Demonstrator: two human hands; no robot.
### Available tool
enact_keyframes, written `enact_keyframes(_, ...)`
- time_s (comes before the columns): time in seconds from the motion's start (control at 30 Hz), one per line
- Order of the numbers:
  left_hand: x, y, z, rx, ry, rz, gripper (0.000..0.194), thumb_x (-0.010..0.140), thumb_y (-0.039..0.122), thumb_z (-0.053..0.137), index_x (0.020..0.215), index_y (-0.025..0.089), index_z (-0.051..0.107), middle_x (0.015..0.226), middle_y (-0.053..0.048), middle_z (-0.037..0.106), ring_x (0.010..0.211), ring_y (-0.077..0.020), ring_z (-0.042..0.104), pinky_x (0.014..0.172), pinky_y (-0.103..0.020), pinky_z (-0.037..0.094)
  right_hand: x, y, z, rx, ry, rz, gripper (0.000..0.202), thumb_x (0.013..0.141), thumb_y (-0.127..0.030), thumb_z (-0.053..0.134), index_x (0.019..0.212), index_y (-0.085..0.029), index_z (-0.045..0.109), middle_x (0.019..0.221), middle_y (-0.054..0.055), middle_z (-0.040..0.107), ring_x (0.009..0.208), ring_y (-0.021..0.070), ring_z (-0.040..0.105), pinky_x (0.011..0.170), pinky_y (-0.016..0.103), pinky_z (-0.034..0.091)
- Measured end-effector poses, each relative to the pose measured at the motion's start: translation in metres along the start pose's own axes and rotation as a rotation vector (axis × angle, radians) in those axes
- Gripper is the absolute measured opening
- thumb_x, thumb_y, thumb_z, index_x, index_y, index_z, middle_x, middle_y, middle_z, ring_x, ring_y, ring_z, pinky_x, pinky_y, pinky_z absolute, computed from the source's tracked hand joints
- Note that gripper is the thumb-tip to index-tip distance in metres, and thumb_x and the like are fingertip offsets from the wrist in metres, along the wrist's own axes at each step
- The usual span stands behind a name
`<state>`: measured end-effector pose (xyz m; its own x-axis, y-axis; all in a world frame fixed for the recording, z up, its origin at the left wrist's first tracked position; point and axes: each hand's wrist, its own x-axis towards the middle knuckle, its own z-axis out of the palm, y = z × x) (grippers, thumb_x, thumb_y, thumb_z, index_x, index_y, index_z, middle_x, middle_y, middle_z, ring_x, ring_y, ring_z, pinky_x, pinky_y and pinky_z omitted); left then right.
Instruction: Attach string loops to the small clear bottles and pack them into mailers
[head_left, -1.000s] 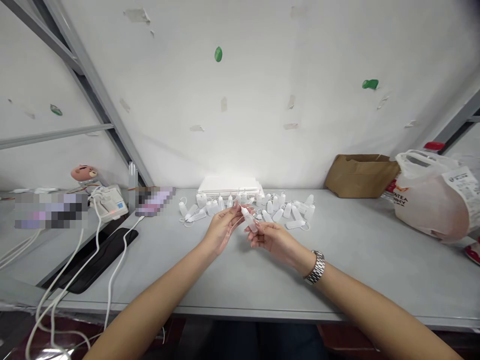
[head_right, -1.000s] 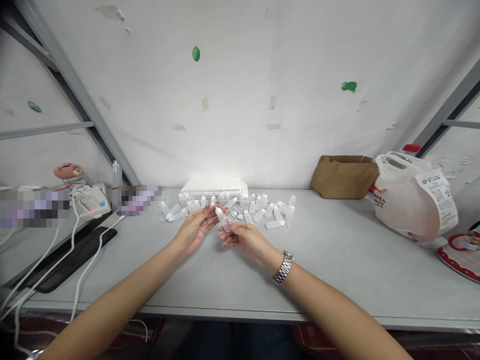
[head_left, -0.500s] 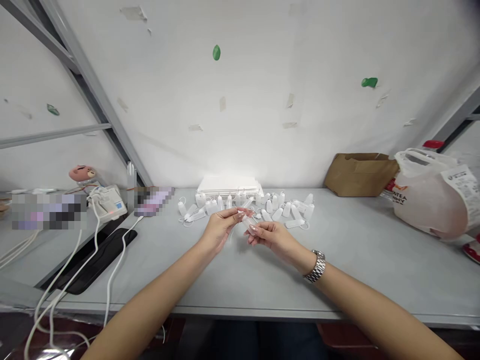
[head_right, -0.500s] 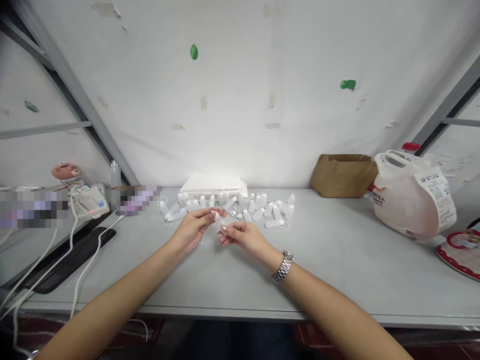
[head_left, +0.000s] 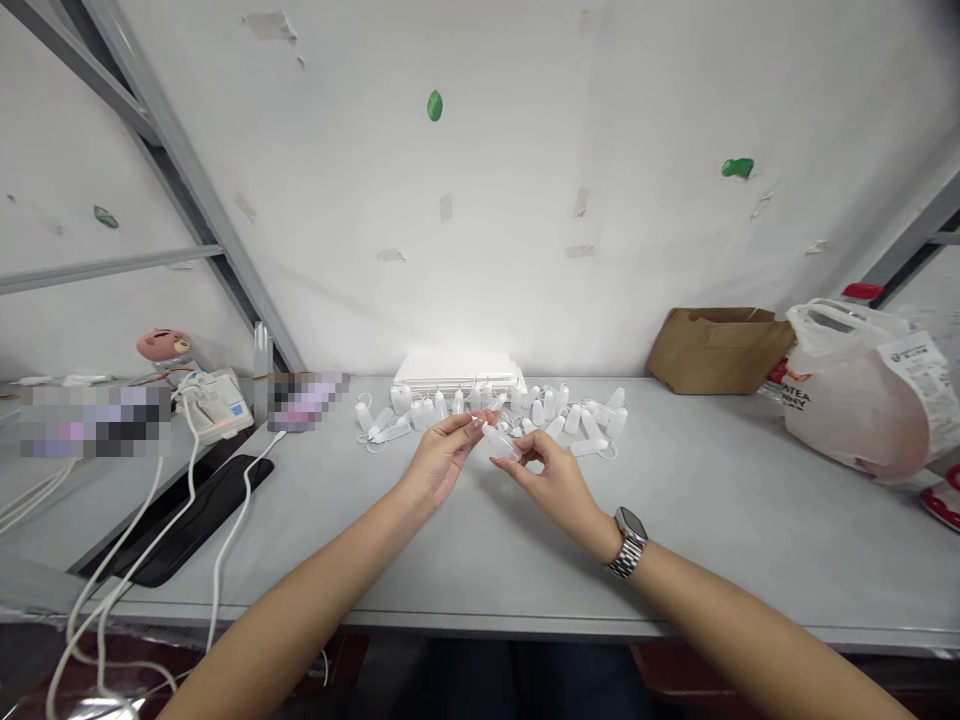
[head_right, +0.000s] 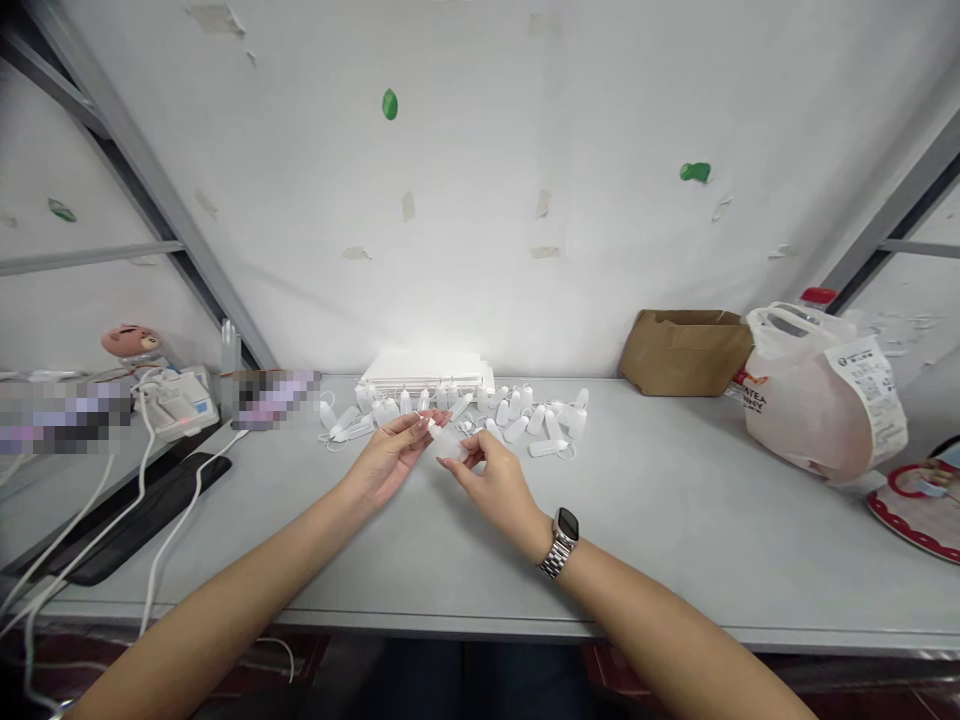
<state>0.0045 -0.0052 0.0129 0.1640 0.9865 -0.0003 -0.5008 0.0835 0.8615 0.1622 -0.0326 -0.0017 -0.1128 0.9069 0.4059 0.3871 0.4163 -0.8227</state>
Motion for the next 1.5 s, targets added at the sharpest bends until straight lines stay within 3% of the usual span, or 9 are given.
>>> enact_keyframes(0.2,-0.002,0.002,0.001,0.024,-0.067,-0.034,0.02,0.063,0.026,0.072,0.079,0.015,0.07,0.094,-0.008,0.07,0.107,-0.0215,0.055,0.097,-0.032,0.035,-0.002,-0.001,-0.001,0.027,-0.01,-0.014,0.02,0.075,-0.038,0.06,0.076,-0.022,0.049,0.07,0.002,0.057,0.067,0.0172,0.053,0.063,0.03,0.043)
enact_keyframes(0.5,-0.002,0.0,0.001,0.097,-0.104,-0.001,0.013,0.062,0.025,0.073,0.069,0.015,0.07,0.088,-0.007,0.07,0.107,-0.025,0.053,0.094,-0.035,0.036,-0.007,-0.005,-0.001,-0.082,-0.013,-0.067,0.017,0.076,-0.034,0.059,0.072,-0.021,0.048,0.066,0.001,0.053,0.061,0.0152,0.05,0.061,0.029,0.04)
enact_keyframes(0.6,-0.003,0.001,0.002,0.085,-0.115,0.003,0.012,0.063,0.026,0.072,0.069,0.016,0.068,0.086,-0.007,0.07,0.109,-0.0248,0.053,0.091,-0.034,0.038,-0.004,-0.008,-0.003,0.096,-0.059,0.065,0.023,0.072,-0.038,0.063,0.067,-0.02,0.049,0.062,0.0,0.054,0.059,0.0147,0.05,0.058,0.029,0.039)
enact_keyframes(0.7,-0.003,0.004,0.002,0.076,-0.139,0.007,0.012,0.063,0.027,0.072,0.068,0.017,0.067,0.085,-0.005,0.07,0.109,-0.024,0.053,0.09,-0.033,0.039,0.001,-0.009,-0.005,0.394,-0.215,0.237,0.026,0.067,-0.04,0.068,0.066,-0.018,0.054,0.057,0.0,0.056,0.056,0.0133,0.05,0.057,0.028,0.04)
enact_keyframes(0.83,-0.002,0.008,0.001,0.063,-0.188,-0.034,0.013,0.061,0.026,0.073,0.068,0.018,0.066,0.082,-0.004,0.07,0.108,-0.0242,0.054,0.09,-0.033,0.039,0.007,-0.008,-0.01,0.795,-0.473,0.362,0.022,0.072,-0.036,0.064,0.066,-0.015,0.059,0.059,0.0,0.055,0.056,0.0103,0.049,0.065,0.029,0.043)
enact_keyframes(0.93,-0.001,0.009,0.0,0.069,-0.199,-0.022,0.014,0.06,0.024,0.074,0.069,0.017,0.066,0.08,-0.005,0.071,0.104,-0.0248,0.057,0.09,-0.035,0.038,0.01,-0.008,-0.012,0.95,-0.533,0.424,0.024,0.075,-0.034,0.062,0.06,-0.016,0.056,0.057,-0.002,0.05,0.057,0.0095,0.048,0.073,0.031,0.043)
enact_keyframes(1.2,-0.001,0.004,0.001,0.102,-0.078,0.033,0.013,0.062,0.025,0.072,0.068,0.016,0.067,0.085,-0.007,0.07,0.099,-0.0221,0.058,0.093,-0.036,0.037,0.012,-0.01,-0.008,0.629,-0.375,0.351,0.03,0.072,-0.045,0.061,0.076,-0.016,0.061,0.068,0.002,0.059,0.063,0.0126,0.054,0.07,0.031,0.045)
enact_keyframes(1.5,-0.003,0.0,0.001,0.251,-0.015,0.045,0.018,0.06,0.027,0.072,0.074,0.015,0.072,0.092,-0.01,0.07,0.102,-0.0257,0.056,0.093,-0.038,0.036,0.004,-0.004,-0.002,0.085,-0.208,0.185,0.029,0.077,-0.045,0.055,0.069,-0.018,0.057,0.064,0.002,0.059,0.061,0.0154,0.052,0.06,0.029,0.04)
